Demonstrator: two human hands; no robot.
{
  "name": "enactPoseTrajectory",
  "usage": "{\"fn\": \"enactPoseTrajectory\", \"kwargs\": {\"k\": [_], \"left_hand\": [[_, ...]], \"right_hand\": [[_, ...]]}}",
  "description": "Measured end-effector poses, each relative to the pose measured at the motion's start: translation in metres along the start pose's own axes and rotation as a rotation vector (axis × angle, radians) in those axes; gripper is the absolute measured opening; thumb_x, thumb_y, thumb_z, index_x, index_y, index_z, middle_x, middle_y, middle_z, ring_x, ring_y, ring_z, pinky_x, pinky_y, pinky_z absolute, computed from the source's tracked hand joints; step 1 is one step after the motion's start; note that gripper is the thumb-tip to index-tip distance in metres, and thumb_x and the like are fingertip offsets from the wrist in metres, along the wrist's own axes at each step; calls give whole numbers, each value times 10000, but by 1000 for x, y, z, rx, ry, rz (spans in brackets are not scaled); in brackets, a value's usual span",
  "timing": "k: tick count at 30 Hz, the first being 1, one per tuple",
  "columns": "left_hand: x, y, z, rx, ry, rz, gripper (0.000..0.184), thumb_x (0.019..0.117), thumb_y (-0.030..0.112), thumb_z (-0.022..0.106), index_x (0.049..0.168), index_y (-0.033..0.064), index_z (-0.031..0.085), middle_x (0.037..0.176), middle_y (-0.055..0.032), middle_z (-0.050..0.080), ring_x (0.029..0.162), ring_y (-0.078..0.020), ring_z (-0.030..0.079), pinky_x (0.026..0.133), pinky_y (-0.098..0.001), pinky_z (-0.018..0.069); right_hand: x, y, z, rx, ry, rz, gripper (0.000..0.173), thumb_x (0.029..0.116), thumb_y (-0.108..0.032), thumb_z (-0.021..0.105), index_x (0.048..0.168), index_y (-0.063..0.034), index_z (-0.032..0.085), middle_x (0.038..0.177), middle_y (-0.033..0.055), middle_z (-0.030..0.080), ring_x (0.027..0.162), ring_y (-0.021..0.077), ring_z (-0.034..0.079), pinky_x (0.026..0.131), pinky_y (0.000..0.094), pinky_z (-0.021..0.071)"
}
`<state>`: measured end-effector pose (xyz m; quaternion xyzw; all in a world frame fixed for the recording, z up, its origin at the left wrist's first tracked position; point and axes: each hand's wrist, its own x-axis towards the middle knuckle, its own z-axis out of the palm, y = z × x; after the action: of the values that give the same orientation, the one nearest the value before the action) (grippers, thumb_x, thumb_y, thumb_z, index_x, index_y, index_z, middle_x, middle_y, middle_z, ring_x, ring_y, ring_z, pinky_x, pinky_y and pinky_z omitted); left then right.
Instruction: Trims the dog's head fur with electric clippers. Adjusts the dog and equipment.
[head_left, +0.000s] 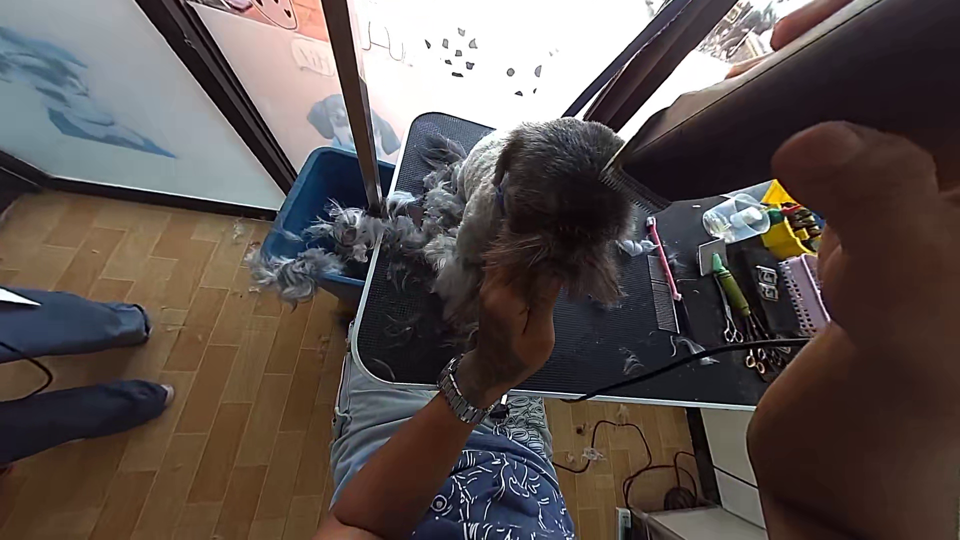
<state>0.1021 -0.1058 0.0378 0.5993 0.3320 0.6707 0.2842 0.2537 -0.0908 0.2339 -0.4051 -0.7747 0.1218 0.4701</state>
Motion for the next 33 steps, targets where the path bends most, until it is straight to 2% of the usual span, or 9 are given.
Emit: {"fn": "enactPoseTrajectory", "kwargs": {"k": [4, 8, 11, 16, 20, 24, 27, 29, 33], "left_hand": [[-1, 1, 3, -4, -39, 11, 265, 1051, 176, 533, 965, -1, 711, 951, -84, 710, 1009, -96, 660, 952, -289, 533], [-2, 4, 8, -36, -99, 14, 243, 1032, 153, 560, 964, -16, 720, 1034, -133, 706, 1092, -157, 644, 1007, -331, 510], [-3, 5, 12, -56, -108, 24, 257, 1039, 164, 553, 965, -14, 724, 1061, -139, 699, 1108, -158, 635, 1011, -320, 507], [-6, 7, 14, -88, -95, 37, 270, 1051, 161, 526, 971, -21, 708, 1031, -118, 701, 1091, -115, 637, 1019, -298, 499], [-6, 9, 14, -88, -101, 30, 269, 1048, 153, 528, 936, -20, 701, 973, -99, 703, 1044, -92, 648, 986, -279, 515], [-7, 7, 16, -73, -101, 18, 255, 1056, 167, 522, 1004, -22, 684, 1001, -94, 694, 1052, -78, 645, 985, -270, 518], [-7, 8, 17, -44, -86, 31, 262, 1050, 167, 530, 951, -15, 691, 955, -94, 688, 1014, -79, 645, 955, -255, 517], [-7, 9, 18, -26, -91, 40, 242, 1035, 138, 538, 942, -21, 695, 941, -106, 692, 1001, -86, 651, 942, -249, 523], [-6, 12, 20, -9, -112, 41, 226, 1032, 125, 546, 958, -25, 699, 947, -113, 697, 999, -88, 662, 933, -243, 533]], "right_hand": [[-7, -4, 3, -15, 34, 27, 565, 891, -256, 791, 1258, 57, 497, 1213, 128, 655, 1128, 264, 675, 994, 447, 590], [-19, -3, -5, -61, 43, 118, 578, 890, -245, 779, 1293, 64, 503, 1235, 121, 646, 1171, 239, 654, 1025, 411, 569], [-14, -5, -2, -73, 25, 69, 576, 896, -251, 775, 1280, 75, 496, 1239, 142, 649, 1164, 268, 662, 1012, 443, 585], [-17, -1, -7, 2, 11, 47, 604, 888, -203, 785, 1307, 74, 451, 1271, 155, 631, 1177, 303, 661, 1024, 476, 589], [-23, -1, -8, 10, -29, 63, 654, 878, -241, 788, 1335, 70, 438, 1284, 161, 621, 1188, 308, 644, 1020, 469, 584], [-24, 1, -14, 2, 30, 51, 554, 891, -246, 787, 1257, 59, 504, 1231, 142, 653, 1153, 281, 667, 1015, 462, 581], [-25, -1, -10, -65, -28, 82, 618, 909, -261, 761, 1330, 82, 466, 1283, 168, 627, 1204, 297, 639, 1025, 462, 578], [-32, -5, -10, -134, -96, 118, 647, 926, -303, 732, 1377, 57, 440, 1324, 130, 609, 1247, 248, 617, 1056, 411, 559], [-26, -9, -11, -35, -37, 94, 556, 904, -258, 764, 1285, 61, 513, 1256, 141, 644, 1195, 284, 644, 1025, 449, 581]]}}
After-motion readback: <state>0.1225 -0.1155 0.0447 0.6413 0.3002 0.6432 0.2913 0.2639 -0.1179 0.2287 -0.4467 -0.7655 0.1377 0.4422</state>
